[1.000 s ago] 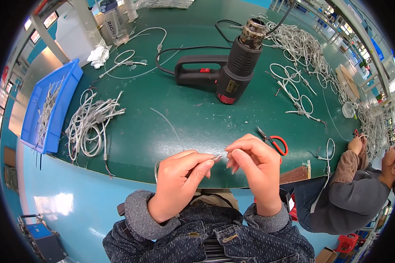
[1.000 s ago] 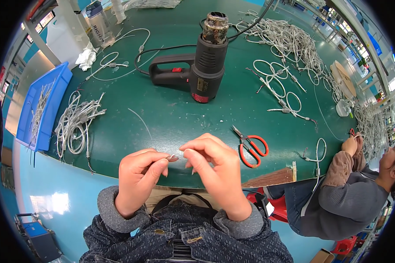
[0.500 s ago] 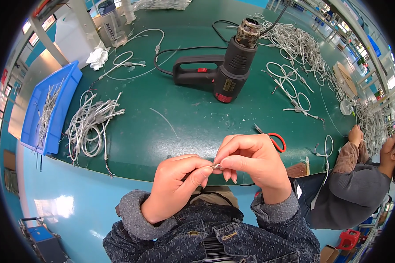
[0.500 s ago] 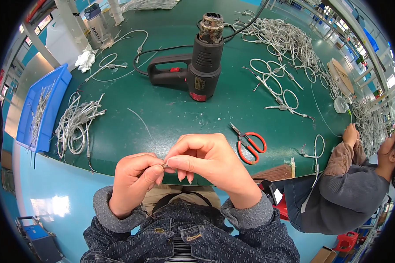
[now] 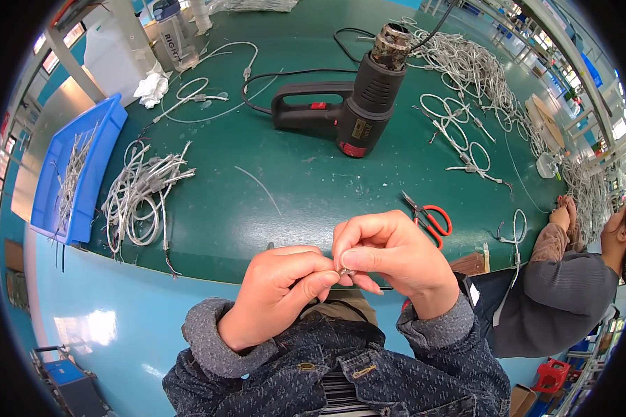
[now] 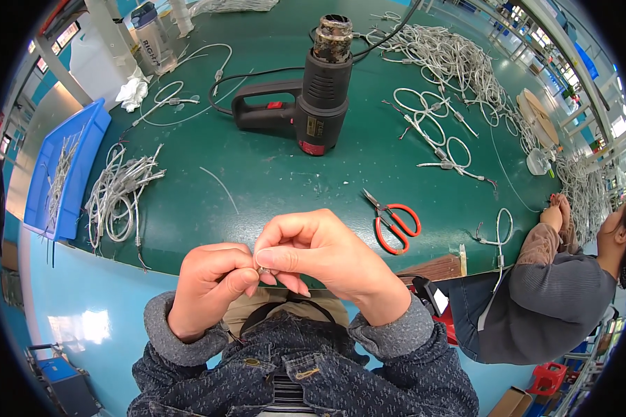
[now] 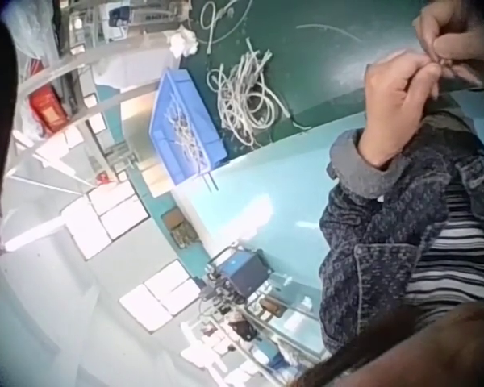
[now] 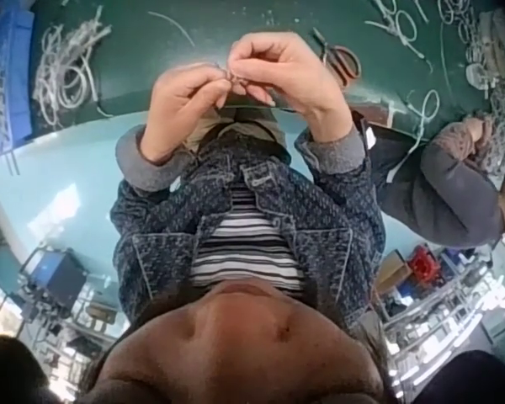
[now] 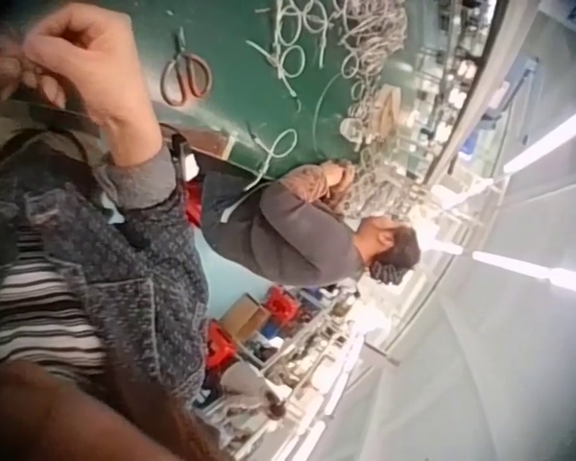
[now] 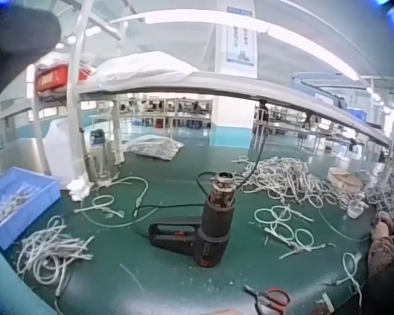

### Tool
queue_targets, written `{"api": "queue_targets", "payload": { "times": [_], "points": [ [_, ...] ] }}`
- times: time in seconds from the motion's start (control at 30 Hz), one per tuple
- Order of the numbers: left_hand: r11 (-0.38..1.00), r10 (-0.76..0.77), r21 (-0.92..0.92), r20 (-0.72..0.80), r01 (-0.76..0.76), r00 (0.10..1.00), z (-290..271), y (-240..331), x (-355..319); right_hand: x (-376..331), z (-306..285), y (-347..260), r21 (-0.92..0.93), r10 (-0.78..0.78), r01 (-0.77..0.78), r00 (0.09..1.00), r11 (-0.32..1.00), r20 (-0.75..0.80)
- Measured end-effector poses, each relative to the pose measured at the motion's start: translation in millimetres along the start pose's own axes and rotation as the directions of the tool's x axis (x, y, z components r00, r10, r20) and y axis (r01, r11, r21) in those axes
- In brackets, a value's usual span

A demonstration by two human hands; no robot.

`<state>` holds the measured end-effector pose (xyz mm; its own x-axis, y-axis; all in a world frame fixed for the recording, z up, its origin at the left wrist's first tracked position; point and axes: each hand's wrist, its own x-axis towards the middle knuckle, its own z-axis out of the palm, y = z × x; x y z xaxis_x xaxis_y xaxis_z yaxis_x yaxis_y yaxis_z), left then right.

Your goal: Stripping wire insulation with pliers and applying a heat gun to heat-shrink tubing on wire ends.

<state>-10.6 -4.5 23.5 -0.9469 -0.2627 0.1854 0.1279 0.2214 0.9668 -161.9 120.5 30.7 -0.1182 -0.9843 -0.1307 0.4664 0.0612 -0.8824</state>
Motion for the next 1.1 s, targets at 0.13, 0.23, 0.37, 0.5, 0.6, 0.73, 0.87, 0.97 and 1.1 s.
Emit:
{"api": "queue_targets", "payload": {
  "times": [0.13, 0.23, 0.37, 0.5, 0.6, 0.73, 0.87, 0.97, 1.1],
  "points": [
    [0.999, 0.037, 0.019, 0.022, -0.037, 0.999, -1.0, -6.0, -1.9, 0.5, -1.6, 6.1, 0.191, 0.065, -0.081, 0.994, 0.978, 0.090],
    [0.998, 0.049, 0.029, 0.037, -0.050, 0.998, -2.3, -7.1, -2.4, -0.1, 0.4, 7.4, 0.204, 0.095, -0.108, 0.993, 0.973, 0.074],
    [1.000, 0.015, 0.024, 0.041, -0.016, 0.999, -0.1, -4.6, -3.7, -4.1, 3.5, 9.0, 0.228, 0.112, -0.122, 0.992, 0.966, 0.058],
    [1.000, -0.010, 0.000, 0.020, 0.010, 1.000, 1.3, -3.6, -4.9, -4.4, 3.8, 12.6, 0.208, 0.068, -0.082, 0.995, 0.975, 0.074],
    [0.999, 0.040, 0.013, 0.031, -0.040, 0.999, 0.3, -2.7, -4.5, -4.2, 8.2, 13.1, 0.209, 0.011, -0.022, 0.998, 0.978, 0.054],
    [0.995, 0.026, -0.094, -0.085, -0.034, 0.996, -1.0, 2.2, -4.1, -2.1, 10.8, 10.9, 0.265, -0.087, 0.096, 0.995, 0.959, -0.046],
    [0.994, 0.105, -0.030, -0.129, -0.110, 0.986, -8.7, 8.5, 1.0, -8.0, 0.9, 10.9, 0.291, -0.166, 0.214, 0.970, 0.933, -0.180],
    [0.995, 0.099, 0.005, -0.189, -0.099, 0.977, -16.0, 19.3, 10.0, -15.1, -13.3, 16.9, 0.242, -0.229, 0.286, 0.944, 0.927, -0.238],
    [0.985, 0.129, -0.078, -0.271, -0.155, 0.954, -21.6, 32.4, 35.8, -40.2, -29.1, 24.0, 0.043, -0.271, 0.318, 0.866, 0.947, -0.420]
  ]
}}
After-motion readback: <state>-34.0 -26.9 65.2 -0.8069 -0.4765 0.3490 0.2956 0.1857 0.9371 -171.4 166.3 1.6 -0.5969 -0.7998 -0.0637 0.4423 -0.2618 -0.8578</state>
